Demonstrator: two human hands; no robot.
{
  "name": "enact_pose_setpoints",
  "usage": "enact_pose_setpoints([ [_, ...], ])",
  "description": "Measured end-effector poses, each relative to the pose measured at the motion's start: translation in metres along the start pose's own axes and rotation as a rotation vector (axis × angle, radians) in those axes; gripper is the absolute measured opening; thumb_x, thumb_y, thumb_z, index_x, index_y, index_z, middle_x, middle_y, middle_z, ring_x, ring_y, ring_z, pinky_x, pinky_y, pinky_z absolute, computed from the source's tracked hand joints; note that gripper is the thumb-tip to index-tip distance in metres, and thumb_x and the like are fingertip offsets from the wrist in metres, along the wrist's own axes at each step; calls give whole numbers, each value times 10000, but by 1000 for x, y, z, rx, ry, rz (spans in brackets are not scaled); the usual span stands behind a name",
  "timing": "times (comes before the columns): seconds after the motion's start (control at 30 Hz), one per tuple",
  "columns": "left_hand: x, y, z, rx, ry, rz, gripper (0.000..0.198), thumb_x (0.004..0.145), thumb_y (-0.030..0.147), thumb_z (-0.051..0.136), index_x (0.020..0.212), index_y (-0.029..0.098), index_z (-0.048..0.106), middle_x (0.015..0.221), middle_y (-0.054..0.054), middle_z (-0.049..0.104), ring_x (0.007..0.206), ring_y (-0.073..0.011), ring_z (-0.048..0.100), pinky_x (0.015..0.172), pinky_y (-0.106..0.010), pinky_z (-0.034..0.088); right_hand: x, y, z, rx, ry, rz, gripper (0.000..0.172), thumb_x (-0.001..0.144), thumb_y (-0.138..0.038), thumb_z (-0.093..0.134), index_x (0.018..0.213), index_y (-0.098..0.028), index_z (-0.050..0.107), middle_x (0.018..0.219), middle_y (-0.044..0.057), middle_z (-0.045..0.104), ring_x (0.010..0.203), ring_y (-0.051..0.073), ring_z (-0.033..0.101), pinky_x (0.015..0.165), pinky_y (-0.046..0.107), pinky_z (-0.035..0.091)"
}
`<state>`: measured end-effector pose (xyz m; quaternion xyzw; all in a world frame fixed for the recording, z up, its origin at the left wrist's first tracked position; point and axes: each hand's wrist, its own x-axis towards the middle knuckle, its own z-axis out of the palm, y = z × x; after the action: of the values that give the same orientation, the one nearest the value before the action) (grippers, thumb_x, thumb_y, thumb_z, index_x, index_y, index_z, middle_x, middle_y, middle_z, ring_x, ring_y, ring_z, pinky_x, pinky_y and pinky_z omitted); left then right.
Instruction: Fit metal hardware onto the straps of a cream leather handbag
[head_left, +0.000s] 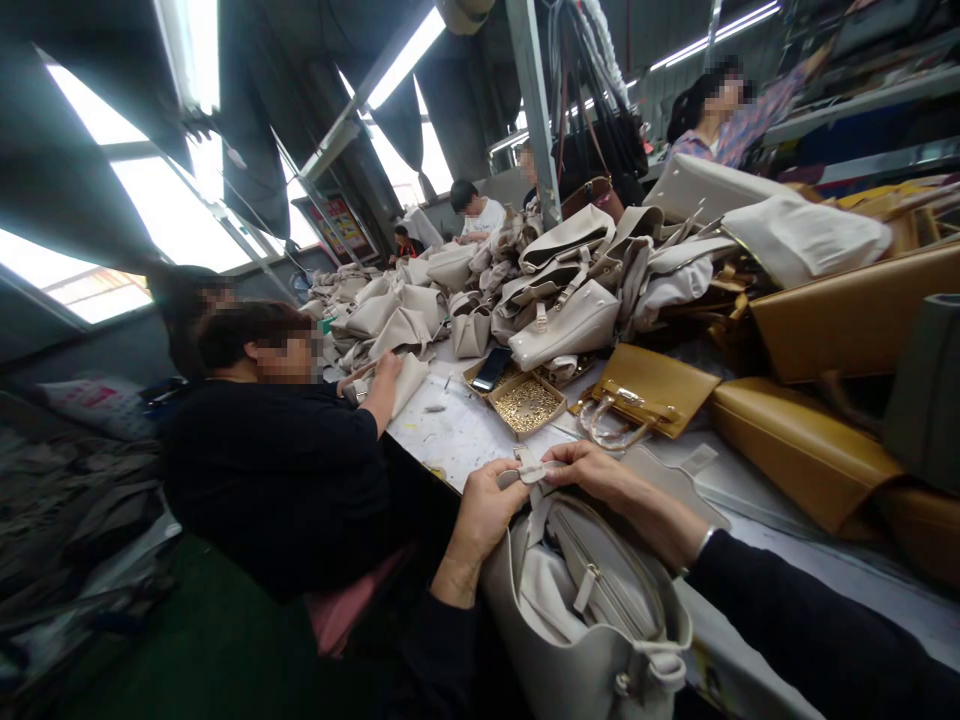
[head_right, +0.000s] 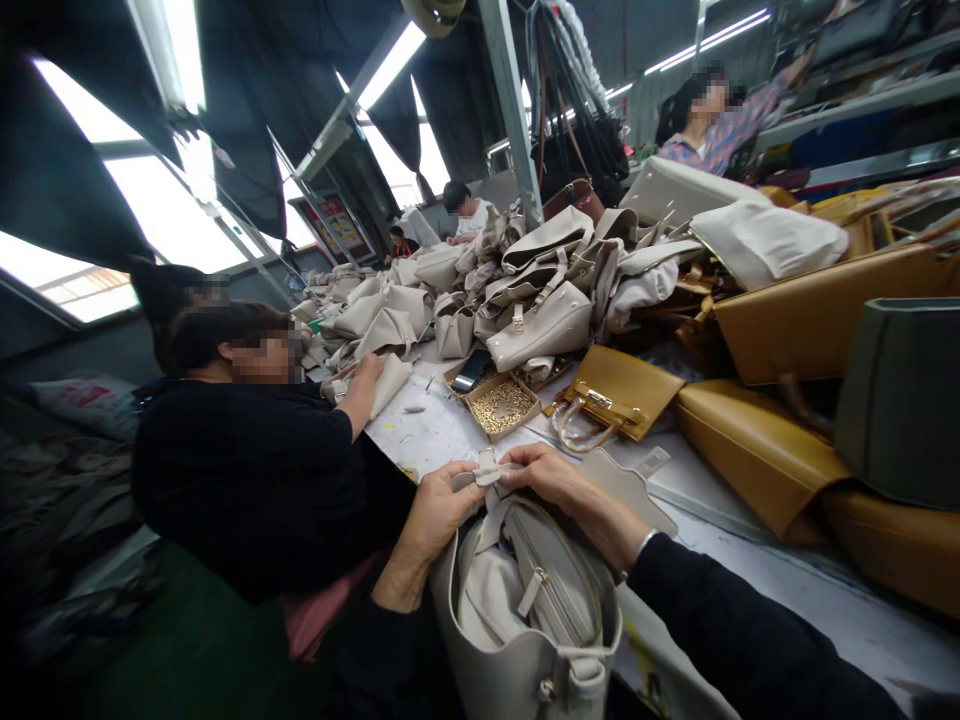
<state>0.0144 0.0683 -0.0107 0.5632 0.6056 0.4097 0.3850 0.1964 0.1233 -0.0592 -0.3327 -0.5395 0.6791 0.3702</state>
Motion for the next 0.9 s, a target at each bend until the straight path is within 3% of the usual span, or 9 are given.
enact_pose_setpoints([
  [0.3,-5,1,-6,44,-3,32,278,774,320,746,979,134,775,916,-89,797,856,-235,716,790,-304,542,-8,-8,20,-7,71,-92,323,673,-489,825,729,-199,694,642,-14,649,596,153,535,580,276,417],
  [0.4,-13,8,-1,157,80,100,215,798,249,682,974,162,768,910,-65,790,863,-226,713,817,-305,532,-13,-15,22,-85,103,-137,279,719,-472,779,753,-209,693,697,2,669,663,184,570,627,297,438],
  [0.5,-23,14,7,254,166,196,191,809,190,629,952,193,755,904,-45,777,852,-215,708,801,-294,520,-20,-29,18,-145,57,-131,220,754,-394,725,904,-234,736,837,22,710,792,223,607,727,329,468],
  [0.7,-27,12,19,362,307,408,182,788,112,602,874,221,719,824,-35,748,799,-219,705,763,-295,509,-32,-41,14,-7,-43,-170,413,751,-274,658,1154,-290,747,977,29,707,909,248,606,859,373,469],
  [0.8,-23,1,21,355,372,498,149,818,130,612,892,222,702,846,-54,750,817,-229,714,776,-308,530,-36,-34,18,59,-35,-239,246,779,-282,716,1014,-296,788,983,35,690,976,260,616,924,395,471],
  [0.9,-24,-11,20,357,398,634,188,849,87,574,925,222,678,862,-57,746,833,-212,718,805,-302,550,-42,-30,21,-44,-42,-357,115,823,-284,708,798,-283,820,1075,60,674,1061,274,609,988,416,452],
])
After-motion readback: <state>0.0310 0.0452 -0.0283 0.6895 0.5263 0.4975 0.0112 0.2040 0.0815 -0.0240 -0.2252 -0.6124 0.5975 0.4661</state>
